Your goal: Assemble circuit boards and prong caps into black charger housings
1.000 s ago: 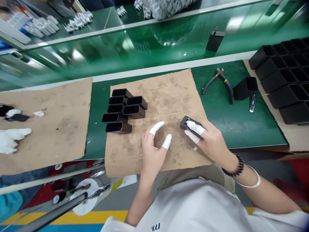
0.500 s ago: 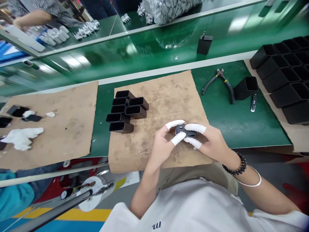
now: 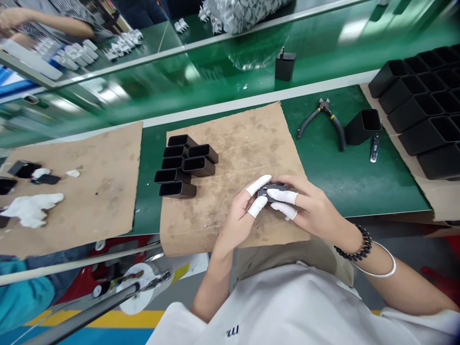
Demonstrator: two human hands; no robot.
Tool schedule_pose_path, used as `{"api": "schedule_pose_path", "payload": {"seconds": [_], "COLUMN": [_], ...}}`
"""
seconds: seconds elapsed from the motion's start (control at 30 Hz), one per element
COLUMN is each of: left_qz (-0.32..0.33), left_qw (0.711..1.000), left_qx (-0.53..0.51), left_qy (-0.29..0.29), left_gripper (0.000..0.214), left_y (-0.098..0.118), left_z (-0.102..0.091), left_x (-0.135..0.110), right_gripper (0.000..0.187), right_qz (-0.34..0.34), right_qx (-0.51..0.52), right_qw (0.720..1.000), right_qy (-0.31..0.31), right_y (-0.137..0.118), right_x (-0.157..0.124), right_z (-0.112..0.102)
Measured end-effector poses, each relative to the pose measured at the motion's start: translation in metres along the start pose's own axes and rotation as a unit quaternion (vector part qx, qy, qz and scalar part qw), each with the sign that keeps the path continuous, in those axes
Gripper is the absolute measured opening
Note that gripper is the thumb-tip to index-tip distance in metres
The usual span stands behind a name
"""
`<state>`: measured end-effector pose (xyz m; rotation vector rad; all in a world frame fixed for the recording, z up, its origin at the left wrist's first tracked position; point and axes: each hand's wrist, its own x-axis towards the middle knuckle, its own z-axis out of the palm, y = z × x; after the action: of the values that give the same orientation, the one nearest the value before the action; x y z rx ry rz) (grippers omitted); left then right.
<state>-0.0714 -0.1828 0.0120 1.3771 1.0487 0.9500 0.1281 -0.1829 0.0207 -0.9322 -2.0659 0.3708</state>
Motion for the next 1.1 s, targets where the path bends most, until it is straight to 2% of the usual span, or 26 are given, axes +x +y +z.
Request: {"api": "schedule_pose_path", "payload": {"seconds": [0.13,0.2,0.3,0.4,0.43,0.5,0.57,0.6,0.63,0.7,0.77,0.8,0.83,0.87,0.93,1.1], "left_qz": [0.009,0.019,0.035,0.033,0.027,0.017,0.02,0.027,0.038,0.074,0.113,0.125,0.128,0.123,0.104,0.073], "left_qw": [1.0,0.998,0.982,0.972,0.973,0.983,0.992,0.993,0.992,0.983,0.969,0.963,0.96,0.959,0.96,0.964], "left_qx": [-0.004,-0.037,-0.06,-0.04,-0.029,-0.006,0.025,0.043,0.06,0.084,0.095,0.101,0.108,0.116,0.127,0.123], "left_qy": [-0.001,0.055,0.174,0.23,0.226,0.182,0.123,0.108,0.109,0.148,0.198,0.215,0.224,0.228,0.227,0.225], "left_gripper": [0.043,0.039,0.033,0.029,0.029,0.036,0.054,0.064,0.072,0.077,0.071,0.068,0.067,0.066,0.065,0.063], "left_y": [0.001,-0.001,-0.004,-0.003,-0.002,0.0,0.001,0.002,0.002,0.003,0.007,0.01,0.013,0.017,0.025,0.04], "left_z": [-0.001,0.0,0.0,-0.003,-0.003,0.001,0.01,0.016,0.023,0.035,0.043,0.044,0.045,0.044,0.042,0.042], "left_x": [-0.003,-0.004,-0.004,-0.006,-0.007,-0.008,-0.01,-0.011,-0.011,-0.011,-0.009,-0.008,-0.007,-0.006,-0.005,-0.006], "right_gripper": [0.025,0.024,0.023,0.02,0.018,0.014,0.014,0.017,0.022,0.026,0.022,0.019,0.018,0.018,0.022,0.025], "right_qz": [-0.007,-0.019,0.019,0.068,0.079,0.114,0.18,0.225,0.279,0.38,0.445,0.461,0.468,0.47,0.471,0.495], "right_qx": [0.008,-0.005,-0.038,-0.064,-0.062,-0.029,0.075,0.158,0.254,0.439,0.559,0.594,0.617,0.633,0.645,0.605], "right_qw": [1.0,1.0,0.997,0.993,0.993,0.992,0.977,0.956,0.919,0.809,0.698,0.66,0.633,0.615,0.601,0.623], "right_qy": [-0.012,0.006,0.066,0.071,0.059,0.05,0.087,0.106,0.115,0.092,0.039,0.018,0.001,-0.011,-0.023,-0.036], "right_y": [-0.001,-0.003,-0.005,0.002,0.005,0.01,0.01,0.009,0.006,-0.003,-0.012,-0.015,-0.018,-0.019,-0.019,-0.01], "right_x": [0.003,0.004,0.003,0.002,0.001,0.002,0.003,0.004,0.004,0.004,0.004,0.005,0.006,0.007,0.009,0.009], "right_z": [-0.008,-0.013,-0.014,-0.005,-0.001,0.005,0.008,0.009,0.009,0.009,0.008,0.007,0.006,0.005,0.003,0.005]}}
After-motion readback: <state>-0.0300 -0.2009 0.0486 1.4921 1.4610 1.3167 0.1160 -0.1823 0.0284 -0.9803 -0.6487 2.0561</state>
